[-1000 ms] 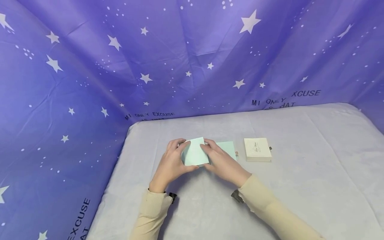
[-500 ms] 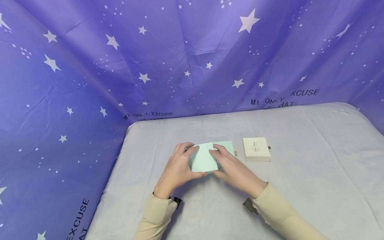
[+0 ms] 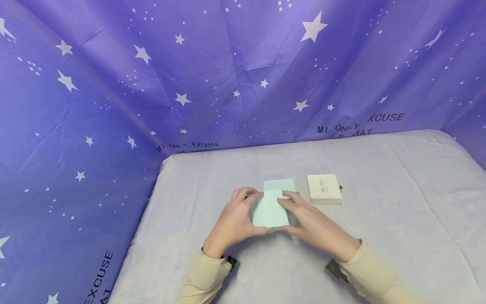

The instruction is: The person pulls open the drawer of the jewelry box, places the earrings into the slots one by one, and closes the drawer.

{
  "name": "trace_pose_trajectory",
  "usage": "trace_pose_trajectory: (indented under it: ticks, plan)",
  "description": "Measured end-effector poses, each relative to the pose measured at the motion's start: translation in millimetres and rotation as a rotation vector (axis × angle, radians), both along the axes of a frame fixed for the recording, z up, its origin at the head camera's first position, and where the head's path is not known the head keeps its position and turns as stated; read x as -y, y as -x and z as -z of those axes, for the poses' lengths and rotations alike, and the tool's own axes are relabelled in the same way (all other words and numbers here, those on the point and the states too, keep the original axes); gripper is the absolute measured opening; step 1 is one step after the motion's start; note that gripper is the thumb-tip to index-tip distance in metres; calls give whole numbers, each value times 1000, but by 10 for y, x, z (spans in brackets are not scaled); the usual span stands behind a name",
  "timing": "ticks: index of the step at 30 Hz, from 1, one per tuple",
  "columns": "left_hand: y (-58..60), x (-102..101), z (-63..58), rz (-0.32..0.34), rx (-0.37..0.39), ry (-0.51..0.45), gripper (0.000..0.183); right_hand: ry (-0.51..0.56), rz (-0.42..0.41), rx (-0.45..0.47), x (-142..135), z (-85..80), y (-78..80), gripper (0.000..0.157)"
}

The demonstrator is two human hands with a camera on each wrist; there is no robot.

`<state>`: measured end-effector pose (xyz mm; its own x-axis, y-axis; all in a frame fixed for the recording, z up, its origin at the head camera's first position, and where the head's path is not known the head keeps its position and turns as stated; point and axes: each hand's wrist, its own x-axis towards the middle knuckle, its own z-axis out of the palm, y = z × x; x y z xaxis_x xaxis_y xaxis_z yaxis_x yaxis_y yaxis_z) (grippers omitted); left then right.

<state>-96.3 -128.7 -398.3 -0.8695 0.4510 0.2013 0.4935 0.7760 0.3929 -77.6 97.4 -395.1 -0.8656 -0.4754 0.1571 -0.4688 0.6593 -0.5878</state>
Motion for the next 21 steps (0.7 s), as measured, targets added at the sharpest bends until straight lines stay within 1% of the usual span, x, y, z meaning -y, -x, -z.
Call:
trace_pose_trajectory:
  ticks: [5,10,15,21]
  plan:
    - [-34,-77,34,7,13,28,86,-30,4,19,-90,-1,-54,64]
    - [-77,-145,87,33,6,58,88,-43,7,8,-184,31,-123,63]
    - [-120,-179,143,40,-5,78,89,-54,-11,18,-253,62,-153,63]
    - [-168,-220,188,49,13,81,91,-59,-36,17,-313,84,-191,63]
